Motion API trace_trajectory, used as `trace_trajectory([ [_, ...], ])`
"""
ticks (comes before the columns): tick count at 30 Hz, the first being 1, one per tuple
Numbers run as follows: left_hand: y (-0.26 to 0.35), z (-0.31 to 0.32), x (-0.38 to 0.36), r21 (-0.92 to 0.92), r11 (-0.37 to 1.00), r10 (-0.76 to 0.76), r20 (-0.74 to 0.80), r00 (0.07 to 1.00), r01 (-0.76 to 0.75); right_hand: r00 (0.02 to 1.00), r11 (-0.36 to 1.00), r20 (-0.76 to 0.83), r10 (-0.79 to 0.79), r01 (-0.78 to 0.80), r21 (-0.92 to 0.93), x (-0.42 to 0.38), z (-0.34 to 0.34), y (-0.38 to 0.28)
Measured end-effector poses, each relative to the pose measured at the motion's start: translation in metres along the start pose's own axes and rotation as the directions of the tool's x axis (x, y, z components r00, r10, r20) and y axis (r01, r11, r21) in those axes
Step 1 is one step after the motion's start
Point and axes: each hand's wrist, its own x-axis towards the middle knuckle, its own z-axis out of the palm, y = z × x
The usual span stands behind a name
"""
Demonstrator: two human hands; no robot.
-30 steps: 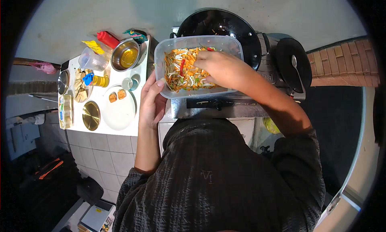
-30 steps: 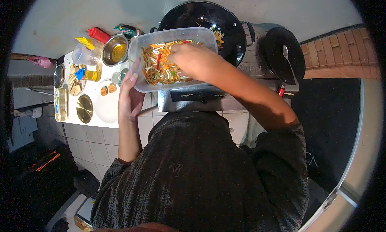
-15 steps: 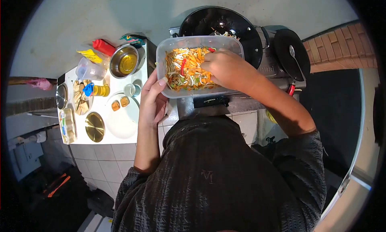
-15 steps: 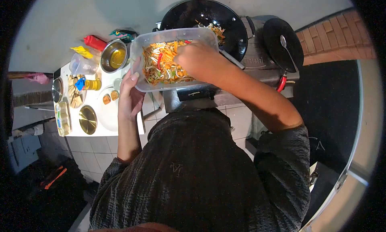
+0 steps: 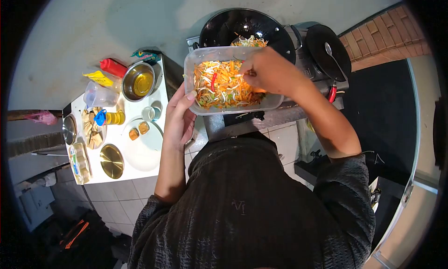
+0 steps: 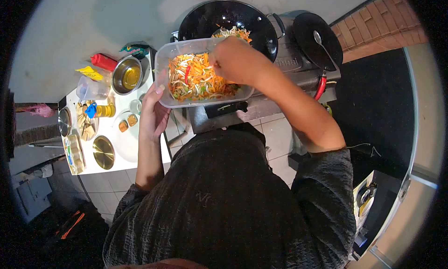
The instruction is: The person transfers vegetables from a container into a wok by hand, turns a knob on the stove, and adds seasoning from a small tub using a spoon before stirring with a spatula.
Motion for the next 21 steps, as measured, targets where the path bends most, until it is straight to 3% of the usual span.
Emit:
trace_trajectory([
  [2,0.001,0.002,0.0,0.029,1.0,0.011,0.008,1.0,-0.012,0.987,0.932,-0.078,0.144,-0.108,0.345,-0.003,-0.018,0.004],
  [3,-0.001,0.003,0.0,0.029,0.999,0.017,0.006,1.0,-0.017,0.987,0.934,-0.08,0.138,-0.103,0.343,-0.003,-0.032,0.004],
  [5,-0.002,0.003,0.0,0.037,0.999,0.037,-0.003,0.999,-0.037,0.942,0.887,-0.11,0.317,-0.254,0.387,-0.003,-0.055,0.006],
  [7,-0.005,0.0,-0.003,0.033,0.999,0.024,-0.024,0.999,-0.023,0.915,0.801,-0.212,0.342,-0.166,0.576,0.001,-0.055,0.023],
  [8,-0.005,-0.001,-0.002,0.024,1.0,0.022,-0.032,0.999,-0.021,0.876,0.765,-0.152,0.457,-0.301,0.569,0.002,-0.062,0.026],
  [9,-0.006,-0.002,-0.002,0.028,0.999,0.022,-0.034,0.999,-0.021,0.876,0.763,-0.153,0.457,-0.299,0.573,0.004,-0.06,0.031],
  [11,-0.006,-0.004,-0.001,0.019,1.0,0.008,-0.044,0.999,-0.007,0.825,0.846,-0.291,0.484,-0.357,0.396,0.012,-0.055,0.053],
  [12,-0.006,-0.003,0.0,0.021,1.0,0.008,-0.038,0.999,-0.008,0.819,0.834,-0.198,0.539,-0.483,0.267,0.012,-0.055,0.061],
  [13,-0.006,-0.003,-0.001,0.02,1.0,0.009,-0.027,1.0,-0.008,0.816,0.832,-0.2,0.542,-0.486,0.267,0.011,-0.05,0.064],
  [15,-0.007,0.0,-0.001,0.022,1.0,0.017,-0.01,1.0,-0.017,0.848,0.902,-0.312,0.429,-0.419,0.104,0.008,-0.038,0.071],
  [16,-0.007,0.001,-0.001,0.023,1.0,0.021,-0.01,1.0,-0.021,0.874,0.93,-0.38,0.302,-0.358,-0.086,0.007,-0.035,0.075],
  [19,-0.007,0.006,-0.004,0.034,0.999,0.034,-0.022,0.999,-0.033,0.816,0.883,-0.373,0.441,-0.469,0.016,0.007,-0.034,0.075],
  [20,-0.007,0.008,-0.003,0.041,0.998,0.045,-0.031,0.999,-0.043,0.818,0.885,-0.374,0.437,-0.466,0.015,0.006,-0.033,0.073],
  [21,-0.008,0.009,-0.004,0.038,0.998,0.044,-0.035,0.998,-0.043,0.826,0.913,-0.461,0.324,-0.401,-0.076,0.003,-0.03,0.069],
])
